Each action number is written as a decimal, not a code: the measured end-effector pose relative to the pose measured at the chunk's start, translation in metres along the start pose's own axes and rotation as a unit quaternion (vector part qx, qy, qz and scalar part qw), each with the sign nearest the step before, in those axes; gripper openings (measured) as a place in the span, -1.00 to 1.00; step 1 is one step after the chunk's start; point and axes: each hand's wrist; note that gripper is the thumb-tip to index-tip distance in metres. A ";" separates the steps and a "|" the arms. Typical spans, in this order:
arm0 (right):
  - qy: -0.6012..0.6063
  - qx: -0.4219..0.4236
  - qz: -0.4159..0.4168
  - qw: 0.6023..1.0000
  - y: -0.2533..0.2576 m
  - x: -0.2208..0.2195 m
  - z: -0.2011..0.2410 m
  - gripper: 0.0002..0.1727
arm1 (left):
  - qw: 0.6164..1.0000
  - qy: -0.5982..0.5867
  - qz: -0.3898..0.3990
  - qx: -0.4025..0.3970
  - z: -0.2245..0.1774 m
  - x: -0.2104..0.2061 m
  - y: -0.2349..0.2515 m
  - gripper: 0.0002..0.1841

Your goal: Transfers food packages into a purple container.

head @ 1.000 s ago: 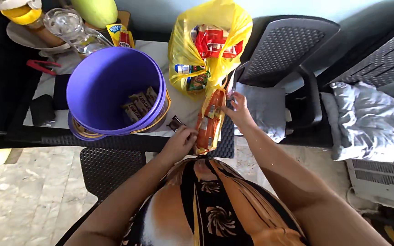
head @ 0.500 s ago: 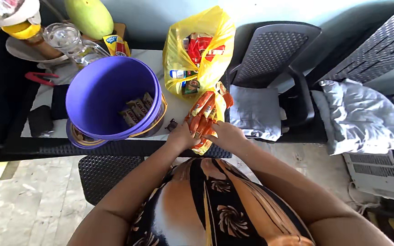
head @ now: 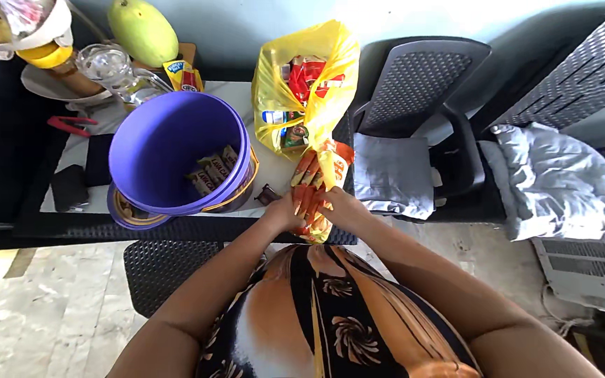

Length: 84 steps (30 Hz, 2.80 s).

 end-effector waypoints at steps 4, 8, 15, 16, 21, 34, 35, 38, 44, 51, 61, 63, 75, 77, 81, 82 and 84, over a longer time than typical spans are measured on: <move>-0.048 0.006 0.023 0.999 0.001 -0.010 0.015 -0.44 | 0.999 -0.019 -0.028 0.016 -0.010 -0.013 0.007 0.08; 0.033 0.016 0.003 0.999 0.005 -0.005 0.005 -0.23 | 0.999 -0.013 -0.046 0.015 -0.012 -0.023 0.012 0.09; 0.196 0.053 -0.010 0.979 0.002 0.000 -0.015 -0.31 | 0.890 -0.456 -0.002 0.026 0.009 -0.034 0.006 -0.04; 0.188 0.056 -0.019 0.980 0.001 0.000 -0.015 -0.37 | 0.868 -0.495 0.017 0.033 0.010 -0.035 0.004 -0.07; 0.070 0.079 -0.037 0.994 -0.006 0.001 -0.011 -0.63 | 0.887 -0.461 0.027 0.027 0.014 -0.035 0.010 -0.07; -0.232 -0.067 0.038 0.970 -0.006 -0.001 0.044 -0.44 | 0.903 -0.307 -0.124 -0.273 0.037 0.054 -0.121 -0.12; -0.229 -0.077 0.026 0.970 -0.003 -0.003 0.047 -0.37 | 0.869 -0.355 -0.134 -0.317 0.047 0.071 -0.136 -0.16; -0.237 -0.105 0.007 0.966 0.006 -0.008 0.052 -0.27 | 0.818 -0.358 -0.238 -0.382 0.084 0.137 -0.162 -0.27; -0.189 -0.195 -0.033 0.962 0.014 -0.025 0.060 -0.28 | 0.757 -0.494 -0.216 -0.369 0.135 0.237 -0.129 -0.12; -0.088 -0.273 -0.079 0.955 0.013 -0.031 0.060 0.00 | 0.954 -0.234 -0.053 -0.182 0.119 0.260 -0.063 -0.04; -0.147 -0.350 -0.020 0.925 0.018 -0.040 0.080 -0.10 | 0.929 0.322 0.146 -0.106 0.073 0.216 -0.003 -0.25; -0.143 -0.346 -0.025 0.927 0.019 -0.040 0.083 -0.13 | 0.934 0.303 0.120 -0.146 0.103 0.188 0.032 -0.11; -0.115 -0.335 -0.024 0.935 0.021 -0.028 0.084 -0.01 | 0.931 0.294 0.194 -0.093 0.092 0.175 0.025 -0.20; -0.135 -0.333 0.001 0.933 0.019 -0.025 0.083 -0.05 | 0.923 0.300 0.223 -0.096 0.091 0.177 0.027 -0.25; -0.146 -0.329 0.033 0.932 0.016 -0.019 0.076 -0.10 | 0.911 0.323 0.245 -0.078 0.081 0.185 0.027 -0.46; -0.141 -0.329 0.031 0.933 0.016 -0.020 0.075 -0.07 | 0.907 0.334 0.244 -0.075 0.079 0.187 0.028 -0.47; -0.133 -0.335 0.017 0.933 0.018 -0.026 0.073 0.02 | 0.899 0.361 0.238 -0.073 0.072 0.188 0.023 -0.59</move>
Point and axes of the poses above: each hand's wrist, its own y-axis towards the middle knuckle, its own x-axis out of the back of the hand, z = x × y, and after that the axes turned 8 degrees about -z, right-handed
